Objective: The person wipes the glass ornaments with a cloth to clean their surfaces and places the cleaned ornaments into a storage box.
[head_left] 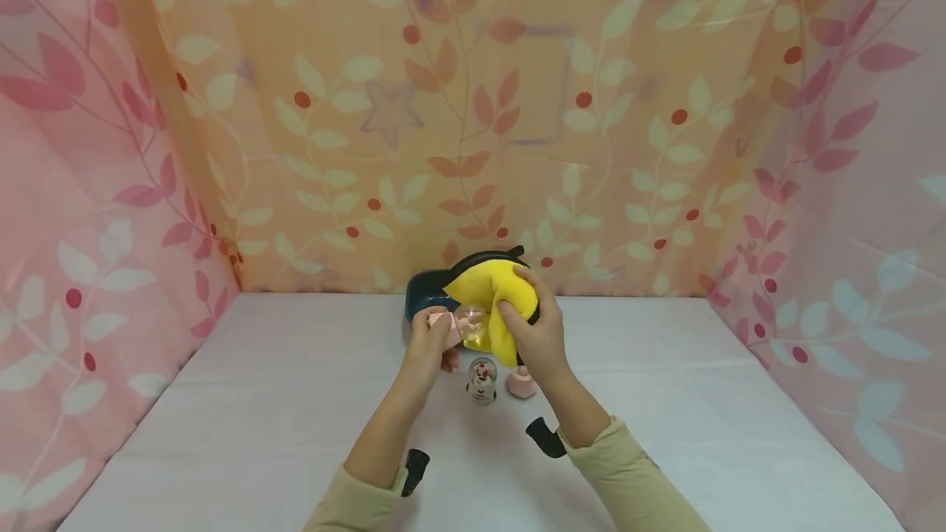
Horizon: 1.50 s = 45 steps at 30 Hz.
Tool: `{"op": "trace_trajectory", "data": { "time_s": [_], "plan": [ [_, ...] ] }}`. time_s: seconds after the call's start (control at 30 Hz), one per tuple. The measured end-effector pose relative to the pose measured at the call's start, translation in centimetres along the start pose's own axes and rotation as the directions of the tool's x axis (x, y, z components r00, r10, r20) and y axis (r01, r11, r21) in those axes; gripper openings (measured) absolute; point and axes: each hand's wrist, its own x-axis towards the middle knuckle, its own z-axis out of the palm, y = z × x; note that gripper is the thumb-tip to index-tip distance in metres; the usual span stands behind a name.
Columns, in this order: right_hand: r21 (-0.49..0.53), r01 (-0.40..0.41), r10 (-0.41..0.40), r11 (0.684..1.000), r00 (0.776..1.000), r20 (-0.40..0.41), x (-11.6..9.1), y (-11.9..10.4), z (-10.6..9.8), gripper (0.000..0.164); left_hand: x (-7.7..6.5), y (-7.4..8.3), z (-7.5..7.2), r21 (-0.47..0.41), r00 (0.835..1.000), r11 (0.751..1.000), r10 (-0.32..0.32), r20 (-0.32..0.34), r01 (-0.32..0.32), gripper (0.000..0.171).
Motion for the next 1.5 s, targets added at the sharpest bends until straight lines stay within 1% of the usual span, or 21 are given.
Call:
{"op": "trace_trajectory", "data": {
  "time_s": [0.07, 0.13, 0.2, 0.27, 0.33, 0.4, 0.43, 0.53, 0.6, 0.67, 0.73, 0.83, 0.9, 1.0, 1.1, 1.17, 1.23, 1.3, 1.37, 1.4, 1.5],
  "plan": [
    [0.032, -0.031, 0.031, 0.999, 1.000, -0.001, 0.0, -0.3, -0.2, 0.049, -0.1, 0.1, -0.1, 0.006, 1.000, 1.000, 0.006, 0.009, -0.006, 0.044],
    [0.058, -0.039, 0.038, 0.998, 0.999, 0.018, -0.1, -0.6, -0.1, 0.051, -0.3, 0.2, -0.2, 0.006, 0.999, 1.000, 0.021, 0.026, -0.021, 0.043],
    [0.056, -0.031, 0.029, 0.998, 0.998, 0.053, -0.2, -0.7, 0.1, 0.052, -0.3, 0.2, -0.2, 0.013, 0.998, 0.999, 0.040, 0.046, -0.041, 0.042],
    [0.022, -0.013, 0.010, 1.000, 0.994, 0.106, -0.4, -0.8, 0.3, 0.053, -0.3, 0.2, -0.2, 0.034, 0.995, 0.997, 0.069, 0.070, -0.072, 0.043],
    [-0.028, 0.013, -0.009, 1.000, 0.986, 0.167, -0.5, -0.8, 0.6, 0.054, -0.3, 0.2, -0.2, 0.065, 0.990, 0.992, 0.106, 0.093, -0.112, 0.043],
    [-0.067, 0.030, -0.015, 0.997, 0.976, 0.215, -0.6, -0.9, 0.9, 0.056, -0.2, 0.1, -0.3, 0.097, 0.982, 0.982, 0.149, 0.118, -0.160, 0.044],
    [-0.076, 0.026, -0.008, 0.997, 0.973, 0.232, -0.7, -1.0, 0.9, 0.057, -0.2, 0.1, -0.3, 0.112, 0.977, 0.976, 0.171, 0.127, -0.185, 0.044],
    [-0.063, -0.034, 0.048, 0.997, 0.967, 0.250, -0.7, -1.0, 1.0, 0.059, -0.2, 0.1, -0.5, 0.129, 0.963, 0.963, 0.215, 0.160, -0.236, 0.043],
    [-0.047, -0.074, 0.084, 0.996, 0.967, 0.242, -0.7, -0.9, 1.0, 0.058, -0.3, -0.1, -0.7, 0.140, 0.960, 0.959, 0.219, 0.176, -0.245, 0.044],
    [-0.046, -0.082, 0.090, 0.996, 0.970, 0.224, -0.9, -0.6, 1.1, 0.057, -0.4, -0.2, -0.7, 0.137, 0.958, 0.960, 0.217, 0.186, -0.244, 0.046],
    [-0.059, -0.050, 0.060, 0.997, 0.978, 0.197, -1.2, -0.4, 1.1, 0.056, -0.5, -0.4, -0.5, 0.146, 0.959, 0.959, 0.216, 0.183, -0.244, 0.047],
    [-0.076, 0.055, -0.042, 0.996, 0.985, 0.166, -1.5, -0.2, 1.3, 0.054, -0.6, -0.2, -0.1, 0.187, 0.965, 0.954, 0.205, 0.164, -0.234, 0.049],
    [-0.086, 0.139, -0.125, 0.987, 0.979, 0.159, -1.5, -0.1, 1.3, 0.053, -0.6, 0.0, 0.0, 0.225, 0.971, 0.950, 0.185, 0.151, -0.216, 0.053],
    [-0.118, 0.261, -0.241, 0.958, 0.957, 0.159, -1.3, 0.2, 1.2, 0.052, -0.7, 0.4, 0.1, 0.262, 0.983, 0.951, 0.136, 0.126, -0.165, 0.056],
    [-0.147, 0.342, -0.318, 0.928, 0.934, 0.163, -1.2, 0.5, 1.2, 0.054, -0.7, 0.5, 0.2, 0.236, 0.991, 0.964, 0.100, 0.095, -0.119, 0.057],
    [-0.159, 0.373, -0.347, 0.914, 0.922, 0.171, -1.1, 0.6, 1.1, 0.054, -0.7, 0.5, 0.4, 0.189, 0.994, 0.977, 0.088, 0.071, -0.100, 0.055],
    [-0.161, 0.400, -0.372, 0.902, 0.911, 0.177, -1.1, 0.6, 1.1, 0.054, -0.6, 0.4, 0.6, 0.115, 0.993, 0.987, 0.103, 0.061, -0.109, 0.052],
    [-0.169, 0.412, -0.382, 0.896, 0.906, 0.182, -1.1, 0.7, 1.1, 0.053, -0.5, 0.3, 0.8, 0.039, 0.990, 0.991, 0.128, 0.066, -0.131, 0.050],
    [-0.165, 0.393, -0.364, 0.905, 0.914, 0.179, -1.1, 0.7, 1.0, 0.052, -0.4, 0.2, 0.9, -0.022, 0.985, 0.988, 0.155, 0.079, -0.154, 0.048],
    [-0.163, 0.369, -0.342, 0.915, 0.924, 0.171, -1.2, 0.6, 1.0, 0.052, -0.4, 0.1, 0.9, -0.031, 0.984, 0.988, 0.156, 0.086, -0.153, 0.046],
    [-0.132, 0.231, -0.214, 0.964, 0.968, 0.133, -1.3, 0.5, 0.8, 0.050, -0.7, -0.1, 0.8, -0.014, 0.987, 0.991, 0.131, 0.096, -0.130, 0.037]
  ]
}}
